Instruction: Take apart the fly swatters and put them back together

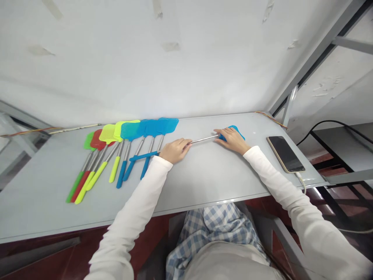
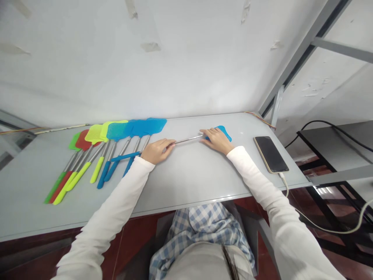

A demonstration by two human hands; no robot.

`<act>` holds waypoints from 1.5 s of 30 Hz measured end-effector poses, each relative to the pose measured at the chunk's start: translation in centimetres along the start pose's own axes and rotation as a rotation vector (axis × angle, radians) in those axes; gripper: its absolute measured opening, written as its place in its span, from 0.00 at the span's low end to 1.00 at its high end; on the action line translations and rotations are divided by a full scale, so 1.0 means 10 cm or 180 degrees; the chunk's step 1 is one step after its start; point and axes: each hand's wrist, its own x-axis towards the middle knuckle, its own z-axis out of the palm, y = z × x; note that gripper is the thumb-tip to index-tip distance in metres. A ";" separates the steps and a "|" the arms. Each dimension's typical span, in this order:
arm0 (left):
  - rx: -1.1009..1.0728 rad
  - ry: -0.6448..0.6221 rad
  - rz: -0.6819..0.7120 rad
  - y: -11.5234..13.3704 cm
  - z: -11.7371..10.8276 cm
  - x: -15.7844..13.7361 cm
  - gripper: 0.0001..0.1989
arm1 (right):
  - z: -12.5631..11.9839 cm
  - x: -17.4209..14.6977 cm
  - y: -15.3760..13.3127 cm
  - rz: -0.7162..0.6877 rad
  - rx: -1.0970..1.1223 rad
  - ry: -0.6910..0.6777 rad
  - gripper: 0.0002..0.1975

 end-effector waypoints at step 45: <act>-0.0049 -0.0114 -0.0431 0.22 0.01 0.03 0.17 | -0.08 0.09 -0.48 0.1426 0.3274 0.0391 0.30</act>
